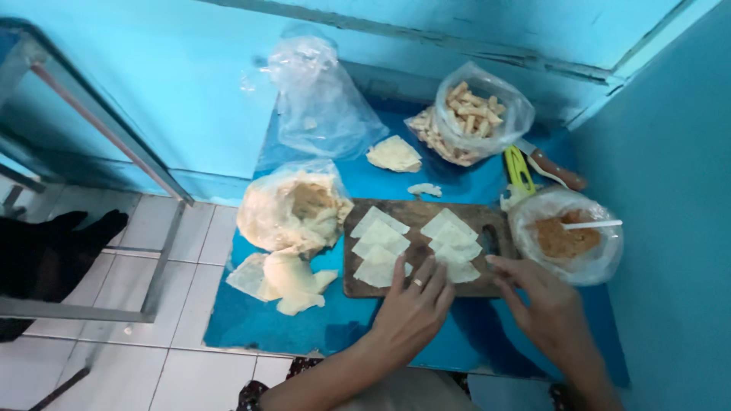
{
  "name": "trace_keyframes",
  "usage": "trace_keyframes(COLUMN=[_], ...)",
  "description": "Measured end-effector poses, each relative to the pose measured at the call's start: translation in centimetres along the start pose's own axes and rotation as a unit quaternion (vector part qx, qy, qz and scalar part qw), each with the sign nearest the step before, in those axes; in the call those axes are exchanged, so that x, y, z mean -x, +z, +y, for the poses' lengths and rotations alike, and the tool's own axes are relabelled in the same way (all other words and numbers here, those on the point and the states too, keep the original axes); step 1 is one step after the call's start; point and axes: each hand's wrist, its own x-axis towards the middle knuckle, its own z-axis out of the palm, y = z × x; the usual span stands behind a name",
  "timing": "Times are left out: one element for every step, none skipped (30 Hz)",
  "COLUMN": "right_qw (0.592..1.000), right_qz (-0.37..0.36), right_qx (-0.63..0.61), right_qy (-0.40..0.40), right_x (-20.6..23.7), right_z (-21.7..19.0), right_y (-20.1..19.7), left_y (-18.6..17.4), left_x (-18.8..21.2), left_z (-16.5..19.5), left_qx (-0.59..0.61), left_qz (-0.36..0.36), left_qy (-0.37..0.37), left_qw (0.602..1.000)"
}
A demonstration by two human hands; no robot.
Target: The person sits at a low table and folds small square dough wrappers by hand, pressing each folded piece and placing it on a wooden cutting board. Folded pieces accumulate on the board while a bowl of filling and bags of dough sheets and crackers sit nearby.
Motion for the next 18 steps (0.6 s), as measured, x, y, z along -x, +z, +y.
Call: trace_keyframes(right_qw=[1.0,1.0,0.999,0.998,0.997,0.996,0.995,0.993,0.992,0.992,0.992,0.991,0.992,0.991,0.991,0.995,0.997,0.998], right_qz=[-0.002,-0.003,-0.003,-0.022,-0.038,-0.054,-0.059,-0.064,-0.071,-0.077,-0.083,-0.087,-0.085,-0.083,-0.082,-0.059,-0.037,-0.015], right_qx=[0.001,0.004,0.007,0.024,0.039,0.055,0.066,0.077,0.087,0.079,0.07,0.061,0.049,0.037,0.026,0.037,0.048,0.058], right_qy=[0.013,0.031,0.05,0.05,0.053,0.054,0.056,0.057,0.057,0.064,0.07,0.076,0.084,0.093,0.102,0.076,0.05,0.023], right_x=[-0.3,-0.6,-0.9,-1.2,-1.6,-1.8,-1.8,-1.8,-1.7,-1.6,-1.5,-1.5,-1.4,-1.3,-1.3,-1.3,-1.3,-1.3], right_z=[0.0,0.0,0.2,0.4,0.6,0.7,0.6,0.6,0.6,0.6,0.6,0.6,0.6,0.6,0.7,0.7,0.8,0.9], right_y=[0.0,-0.1,-0.2,0.0,0.4,0.7,1.1,1.6,2.0,2.3,2.6,2.8,2.9,3.0,3.0,3.0,2.9,2.8], left_y=[-0.1,-0.2,-0.2,-0.2,-0.3,-0.3,-0.4,-0.6,-0.7,-0.7,-0.8,-0.8,-0.7,-0.6,-0.5,-0.3,-0.2,-0.1], left_x=[0.2,0.3,0.3,0.4,0.4,0.4,0.5,0.6,0.7,0.7,0.7,0.7,0.6,0.5,0.4,0.2,0.1,0.0], left_z=[-0.1,-0.2,-0.2,-0.3,-0.5,-0.6,-0.8,-0.9,-0.9,-0.9,-0.8,-0.7,-0.6,-0.4,-0.1,0.0,0.2,0.3], left_qx=[-0.007,-0.01,-0.011,-0.016,-0.022,-0.028,-0.033,-0.038,-0.043,-0.052,-0.062,-0.072,-0.067,-0.061,-0.054,-0.051,-0.048,-0.045], left_qz=[0.003,0.004,0.004,0.005,0.005,0.006,0.0,-0.005,-0.011,-0.022,-0.032,-0.043,-0.037,-0.031,-0.026,-0.024,-0.022,-0.021], left_qy=[-0.005,-0.008,-0.009,-0.022,-0.033,-0.043,-0.046,-0.05,-0.056,-0.049,-0.042,-0.035,-0.04,-0.045,-0.05,-0.052,-0.053,-0.055], left_qw=[1.0,1.0,1.0,1.0,0.999,0.999,0.998,0.998,0.997,0.997,0.997,0.996,0.996,0.997,0.997,0.997,0.997,0.997])
